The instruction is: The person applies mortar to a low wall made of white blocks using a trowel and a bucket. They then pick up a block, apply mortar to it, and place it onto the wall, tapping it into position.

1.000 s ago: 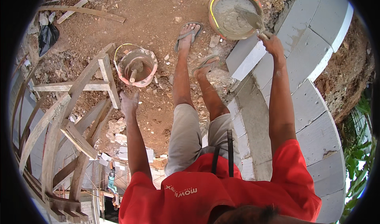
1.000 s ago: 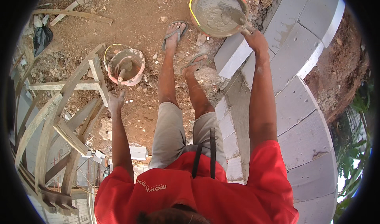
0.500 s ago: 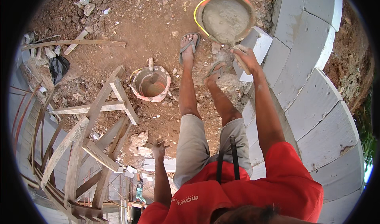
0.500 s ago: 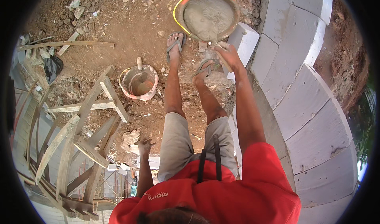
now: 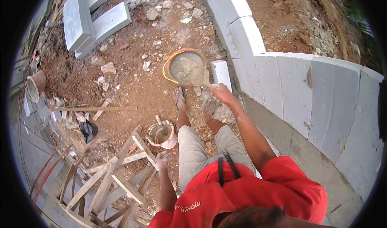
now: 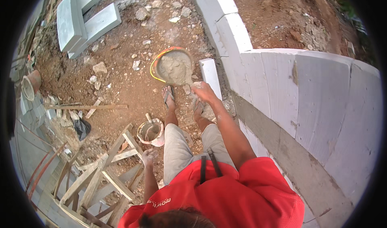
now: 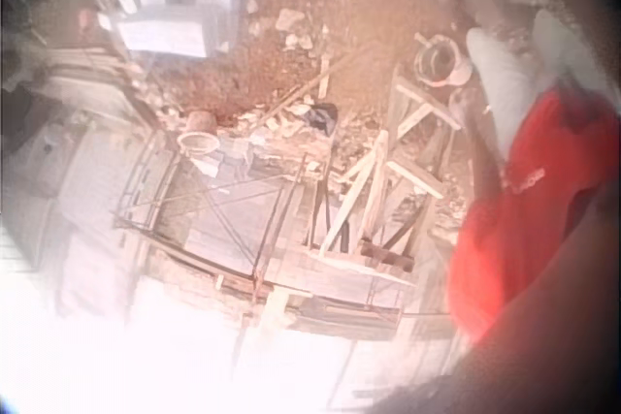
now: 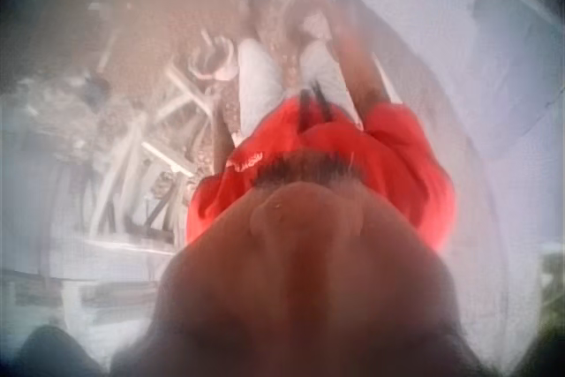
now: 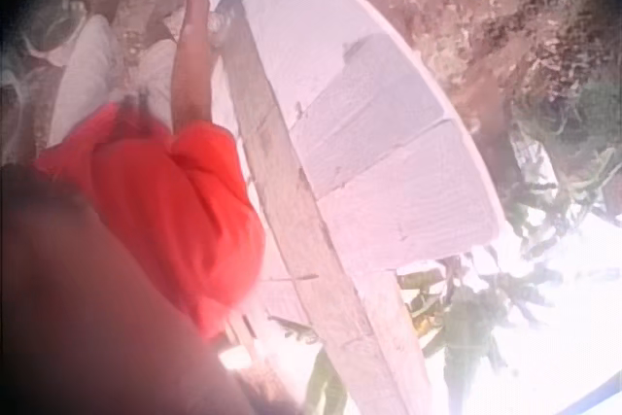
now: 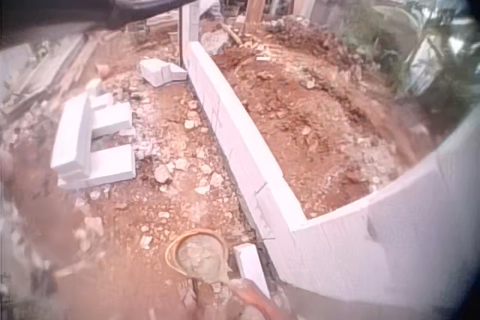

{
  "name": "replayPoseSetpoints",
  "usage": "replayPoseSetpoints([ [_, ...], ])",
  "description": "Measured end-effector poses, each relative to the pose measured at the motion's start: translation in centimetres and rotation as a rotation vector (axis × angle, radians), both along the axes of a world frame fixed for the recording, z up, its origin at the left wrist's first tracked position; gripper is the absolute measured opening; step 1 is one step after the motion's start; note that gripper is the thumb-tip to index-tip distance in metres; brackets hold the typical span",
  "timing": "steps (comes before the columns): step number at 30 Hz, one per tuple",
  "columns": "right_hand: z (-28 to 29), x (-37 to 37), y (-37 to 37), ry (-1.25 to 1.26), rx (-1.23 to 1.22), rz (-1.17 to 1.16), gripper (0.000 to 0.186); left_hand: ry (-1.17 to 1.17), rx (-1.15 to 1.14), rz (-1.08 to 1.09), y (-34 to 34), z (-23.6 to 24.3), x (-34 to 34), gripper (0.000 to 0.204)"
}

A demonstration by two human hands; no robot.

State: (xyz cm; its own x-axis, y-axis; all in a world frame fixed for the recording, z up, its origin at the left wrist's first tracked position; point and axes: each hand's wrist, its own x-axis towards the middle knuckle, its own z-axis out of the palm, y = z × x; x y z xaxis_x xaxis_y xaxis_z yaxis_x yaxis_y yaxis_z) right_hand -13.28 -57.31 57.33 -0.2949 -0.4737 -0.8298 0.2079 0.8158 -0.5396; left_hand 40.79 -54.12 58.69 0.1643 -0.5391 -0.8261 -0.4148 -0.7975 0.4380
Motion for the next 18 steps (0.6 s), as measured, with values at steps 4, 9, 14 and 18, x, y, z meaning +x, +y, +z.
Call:
replayPoseSetpoints([
  [4, 12.7, -1.4, 3.5, -0.095, -0.228, -0.112, 0.024, 0.120, -0.051, -0.142, -8.1, -0.6, -4.4, 0.012],
  [9, 35.3, -3.7, 7.5, -0.114, -0.358, -0.298, 0.023, 0.187, 0.063, -0.289, -21.0, -0.3, -12.5, 0.023],
  [14, 54.0, -2.3, 13.6, 0.288, -0.621, -0.569, 0.018, 0.223, 0.084, -0.480, -33.5, -1.2, -17.5, 0.025],
  [18, 64.8, -1.9, 14.6, 0.991, -0.317, -0.729, 0.025, 0.247, 0.005, -0.483, -40.6, 1.8, -22.8, 0.014],
])
